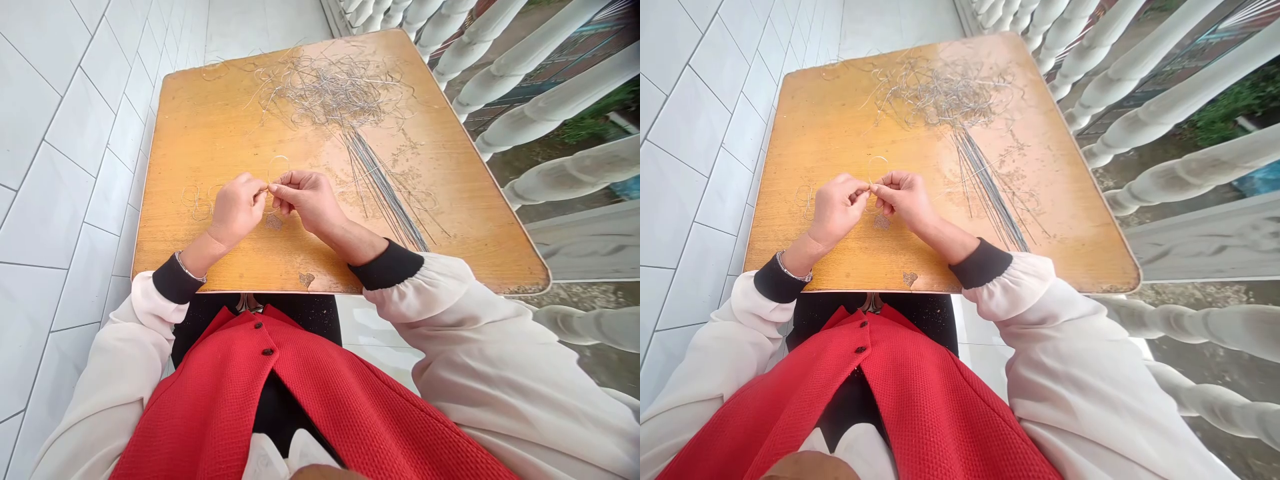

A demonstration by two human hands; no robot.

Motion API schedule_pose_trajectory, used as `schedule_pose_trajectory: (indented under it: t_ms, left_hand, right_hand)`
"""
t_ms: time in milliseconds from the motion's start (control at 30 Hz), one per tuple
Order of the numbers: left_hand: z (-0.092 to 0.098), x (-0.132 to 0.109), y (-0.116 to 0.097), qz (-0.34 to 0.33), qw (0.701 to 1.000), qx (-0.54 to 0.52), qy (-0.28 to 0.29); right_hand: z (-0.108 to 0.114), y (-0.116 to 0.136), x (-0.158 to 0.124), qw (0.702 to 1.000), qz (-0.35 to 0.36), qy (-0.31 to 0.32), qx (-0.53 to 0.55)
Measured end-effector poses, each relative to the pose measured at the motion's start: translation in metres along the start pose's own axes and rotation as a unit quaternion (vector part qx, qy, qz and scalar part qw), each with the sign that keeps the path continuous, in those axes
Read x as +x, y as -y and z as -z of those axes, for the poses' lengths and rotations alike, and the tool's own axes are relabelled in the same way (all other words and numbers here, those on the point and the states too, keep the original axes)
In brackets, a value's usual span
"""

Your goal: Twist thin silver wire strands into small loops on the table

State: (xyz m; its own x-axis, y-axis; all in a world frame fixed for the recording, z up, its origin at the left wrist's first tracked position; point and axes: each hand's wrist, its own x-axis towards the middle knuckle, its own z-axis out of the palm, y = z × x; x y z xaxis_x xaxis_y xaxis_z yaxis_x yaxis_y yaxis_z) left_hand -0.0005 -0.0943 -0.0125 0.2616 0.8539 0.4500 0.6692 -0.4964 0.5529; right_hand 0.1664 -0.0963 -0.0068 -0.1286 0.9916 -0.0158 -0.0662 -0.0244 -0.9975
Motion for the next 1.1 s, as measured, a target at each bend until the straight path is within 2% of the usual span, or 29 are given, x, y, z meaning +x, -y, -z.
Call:
schedule_pose_trajectory:
  t_ms: [67,133,233,333,433,567,667,767,933,1100]
  left_hand:
    - [0.001,0.001,-0.001,0.034,0.998,-0.056,0.003]
    - [0.002,0.003,-0.002,0.097,0.985,-0.143,0.023]
    - [0.005,0.004,-0.006,0.197,0.937,-0.282,0.067]
    - [0.011,0.004,-0.011,0.239,0.9,-0.355,0.088]
    - [0.015,0.004,-0.015,0.256,0.893,-0.359,0.097]
    - [0.013,0.004,-0.016,0.267,0.904,-0.32,0.097]
    - [0.009,0.005,-0.016,0.262,0.914,-0.296,0.092]
    - [0.007,0.003,-0.017,0.253,0.911,-0.313,0.089]
    - [0.006,-0.001,-0.019,0.229,0.895,-0.379,0.05]
    - [0.001,-0.004,-0.019,0.242,0.886,-0.395,0.01]
  right_hand:
    - [0.001,-0.001,0.0,1.0,0.003,-0.004,0.004]
    - [0.001,-0.002,0.001,1.0,0.007,-0.016,0.012]
    - [0.003,-0.005,0.003,0.999,0.013,-0.031,0.028]
    - [0.005,-0.007,0.005,0.999,0.02,-0.023,0.033]
    - [0.007,-0.007,0.005,0.999,0.023,-0.007,0.032]
    - [0.007,-0.004,0.003,0.999,0.029,0.018,0.024]
    - [0.004,-0.001,0.002,0.999,0.032,0.015,0.012]
    - [0.002,0.001,0.0,1.0,0.022,-0.004,0.005]
    - [0.002,0.003,-0.002,0.999,0.006,-0.033,0.032]
    - [0.001,0.004,-0.002,0.997,-0.022,-0.019,0.073]
